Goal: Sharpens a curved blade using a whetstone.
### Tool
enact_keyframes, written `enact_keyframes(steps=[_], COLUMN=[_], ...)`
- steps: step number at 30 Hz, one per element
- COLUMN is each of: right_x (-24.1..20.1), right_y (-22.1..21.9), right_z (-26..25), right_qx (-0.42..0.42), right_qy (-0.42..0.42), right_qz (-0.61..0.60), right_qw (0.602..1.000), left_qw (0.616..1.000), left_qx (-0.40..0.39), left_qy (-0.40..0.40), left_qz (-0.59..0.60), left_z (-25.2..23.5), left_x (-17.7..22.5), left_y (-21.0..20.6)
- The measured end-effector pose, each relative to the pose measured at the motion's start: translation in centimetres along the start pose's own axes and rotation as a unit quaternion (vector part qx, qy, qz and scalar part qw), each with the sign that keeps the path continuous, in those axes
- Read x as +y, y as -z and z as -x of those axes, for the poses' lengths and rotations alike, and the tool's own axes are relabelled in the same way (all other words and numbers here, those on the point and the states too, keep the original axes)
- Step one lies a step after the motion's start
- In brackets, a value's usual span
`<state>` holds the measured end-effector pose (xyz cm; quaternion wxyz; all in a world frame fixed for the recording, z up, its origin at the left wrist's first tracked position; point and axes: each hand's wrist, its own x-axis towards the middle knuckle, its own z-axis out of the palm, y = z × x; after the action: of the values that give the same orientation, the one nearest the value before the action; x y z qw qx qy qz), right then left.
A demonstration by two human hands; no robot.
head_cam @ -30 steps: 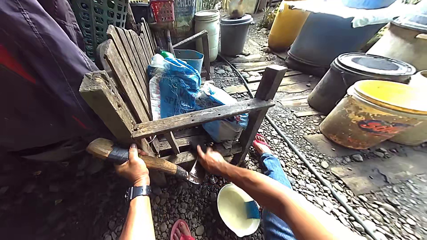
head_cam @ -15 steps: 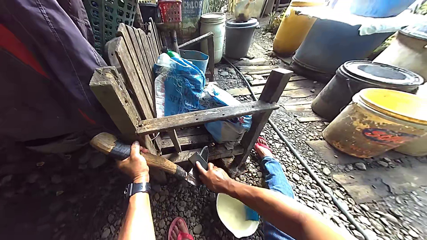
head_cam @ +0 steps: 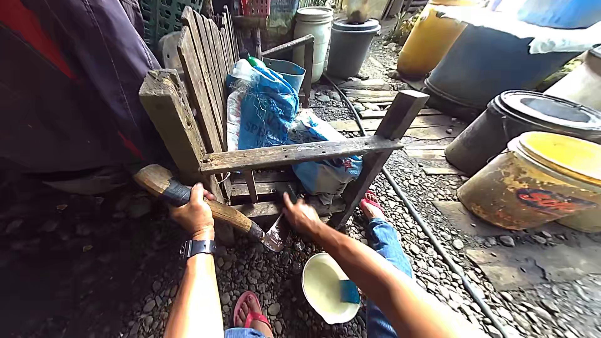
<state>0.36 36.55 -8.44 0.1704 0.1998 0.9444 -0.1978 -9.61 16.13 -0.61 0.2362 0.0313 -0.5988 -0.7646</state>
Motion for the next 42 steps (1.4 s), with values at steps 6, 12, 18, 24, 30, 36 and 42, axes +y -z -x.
enact_keyframes(steps=[6,12,18,24,30,36,42], right_x=[0.0,0.2,-0.5,0.2,0.0,-0.1,-0.7], right_y=[-2.2,0.2,-1.9,0.3,-1.8,0.5,-1.5], right_z=[2.5,-0.2,2.2,-0.2,2.3,-0.4,2.2], right_qx=[-0.033,0.004,-0.038,0.002,-0.045,-0.013,-0.042], right_qy=[0.036,0.004,0.035,0.006,0.061,0.038,0.062], right_qz=[0.021,0.008,0.019,0.004,0.033,0.014,0.023], right_qw=[0.999,1.000,0.999,1.000,0.997,0.999,0.997], left_qw=[1.000,1.000,1.000,1.000,1.000,1.000,0.999], left_qx=[0.014,-0.005,-0.001,-0.002,0.004,-0.009,-0.006], left_qy=[-0.011,-0.009,-0.020,-0.014,-0.011,-0.027,-0.032], left_qz=[-0.012,0.001,0.004,-0.005,-0.010,0.009,-0.003], left_z=[-0.4,-0.3,-0.6,-0.3,-0.2,-0.4,-0.4], left_x=[0.0,0.0,-0.2,0.3,0.4,-0.1,-0.2], left_y=[-0.7,-0.6,-1.3,-1.2,-1.6,-1.2,-1.3])
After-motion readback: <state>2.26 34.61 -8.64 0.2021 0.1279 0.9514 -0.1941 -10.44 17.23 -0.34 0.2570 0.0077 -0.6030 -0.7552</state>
